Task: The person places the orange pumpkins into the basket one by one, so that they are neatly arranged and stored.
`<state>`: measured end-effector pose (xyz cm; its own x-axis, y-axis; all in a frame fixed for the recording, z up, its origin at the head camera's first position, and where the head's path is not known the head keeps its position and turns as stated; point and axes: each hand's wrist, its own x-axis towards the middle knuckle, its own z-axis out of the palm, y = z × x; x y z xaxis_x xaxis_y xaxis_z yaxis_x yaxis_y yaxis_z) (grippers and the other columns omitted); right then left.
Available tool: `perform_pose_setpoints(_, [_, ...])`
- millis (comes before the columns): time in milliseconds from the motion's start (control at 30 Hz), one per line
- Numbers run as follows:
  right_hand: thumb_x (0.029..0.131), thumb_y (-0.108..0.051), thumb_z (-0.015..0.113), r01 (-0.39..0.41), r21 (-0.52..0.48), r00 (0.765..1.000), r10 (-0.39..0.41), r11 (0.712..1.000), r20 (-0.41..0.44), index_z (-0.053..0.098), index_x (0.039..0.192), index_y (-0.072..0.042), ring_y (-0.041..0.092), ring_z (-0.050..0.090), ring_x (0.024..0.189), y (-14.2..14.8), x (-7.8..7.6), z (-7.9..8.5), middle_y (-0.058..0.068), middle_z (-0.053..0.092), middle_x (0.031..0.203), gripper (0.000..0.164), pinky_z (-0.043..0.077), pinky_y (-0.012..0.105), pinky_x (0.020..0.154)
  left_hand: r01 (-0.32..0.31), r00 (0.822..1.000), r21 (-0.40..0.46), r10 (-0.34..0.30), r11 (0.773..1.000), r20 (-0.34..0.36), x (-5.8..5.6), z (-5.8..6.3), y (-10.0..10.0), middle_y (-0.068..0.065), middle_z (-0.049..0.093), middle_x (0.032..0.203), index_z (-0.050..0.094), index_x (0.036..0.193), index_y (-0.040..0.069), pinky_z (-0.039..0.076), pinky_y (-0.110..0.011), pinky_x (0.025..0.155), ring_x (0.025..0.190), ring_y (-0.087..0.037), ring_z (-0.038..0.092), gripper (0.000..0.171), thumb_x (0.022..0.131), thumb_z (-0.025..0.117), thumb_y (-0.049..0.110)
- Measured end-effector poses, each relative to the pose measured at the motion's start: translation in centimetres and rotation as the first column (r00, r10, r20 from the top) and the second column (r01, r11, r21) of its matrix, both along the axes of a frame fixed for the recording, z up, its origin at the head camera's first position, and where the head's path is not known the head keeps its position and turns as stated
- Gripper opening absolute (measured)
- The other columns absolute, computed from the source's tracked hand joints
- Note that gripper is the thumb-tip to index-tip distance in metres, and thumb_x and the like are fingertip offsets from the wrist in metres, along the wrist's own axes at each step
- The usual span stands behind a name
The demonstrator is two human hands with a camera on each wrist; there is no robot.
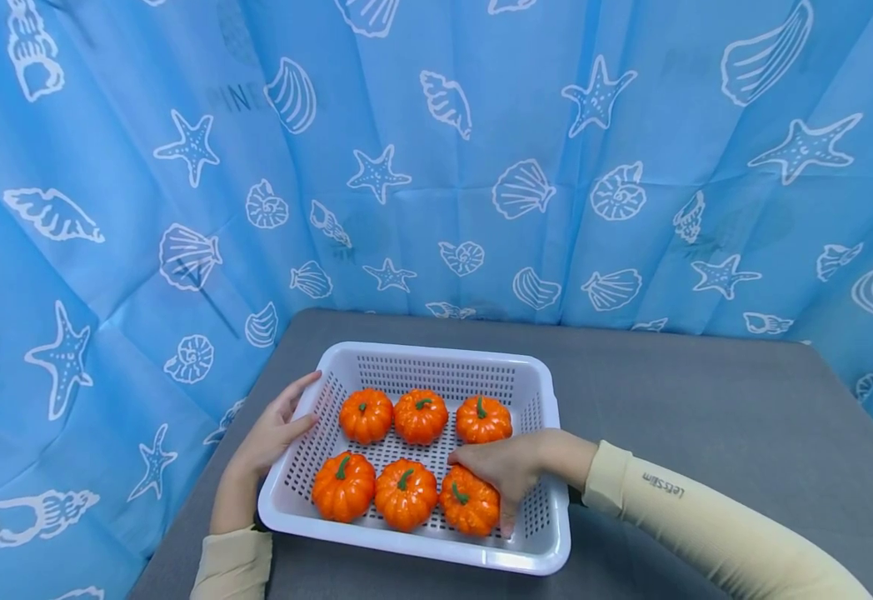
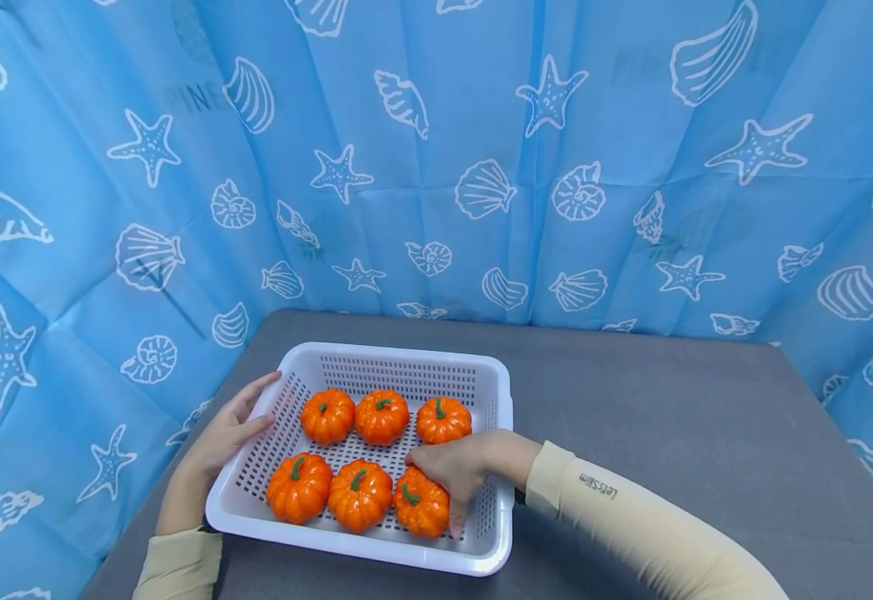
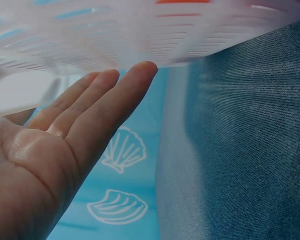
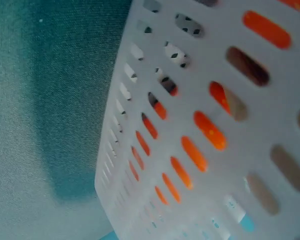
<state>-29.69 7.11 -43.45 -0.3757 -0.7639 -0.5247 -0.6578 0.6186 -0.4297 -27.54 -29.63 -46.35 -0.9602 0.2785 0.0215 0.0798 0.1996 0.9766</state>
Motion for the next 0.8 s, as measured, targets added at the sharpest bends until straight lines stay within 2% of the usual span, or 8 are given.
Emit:
perform_pose_setpoints(367, [0.058,-0.039,0.088,0.026,0.05,0.999,-0.025,0.998,-0.023,0.027,0.145,-0.022,0.012,0.042,0.125,0.0,0.0,0.2,-0.007,0.036,0.146,0.108,0.036,0.045,0.11,0.004,1.0,-0.001,-0.004,1.0,-0.002,0.0,0.2,0.1,-0.029,0.033,0.144,0.018,0.151,0.018,0.057,-0.05,0.071,0.107,-0.049,0.057,0.065,0.096,0.052,0.009])
perform_pose_setpoints(600, [0.058,-0.038,0.088,0.05,0.032,0.998,-0.048,0.998,-0.042,0.028,0.145,-0.022,0.011,0.042,0.124,0.1,0.1,0.6,-0.008,0.037,0.145,0.107,0.035,0.045,0.111,0.01,1.0,-0.004,-0.01,1.0,-0.013,-0.1,0.2,0.1,-0.028,0.033,0.143,0.018,0.151,0.018,0.057,-0.05,0.07,0.107,-0.049,0.058,0.065,0.096,0.051,0.01])
perform_pose_setpoints(800, [0.059,-0.036,0.087,0.098,-0.02,0.995,-0.099,0.995,-0.023,0.031,0.144,-0.023,0.011,0.043,0.123,0.4,0.4,1.5,-0.008,0.041,0.142,0.102,0.037,0.045,0.109,0.004,1.0,-0.015,-0.005,1.0,-0.01,0.0,-0.1,-0.1,-0.028,0.033,0.144,0.018,0.151,0.018,0.058,-0.049,0.071,0.107,-0.048,0.058,0.065,0.096,0.053,0.01])
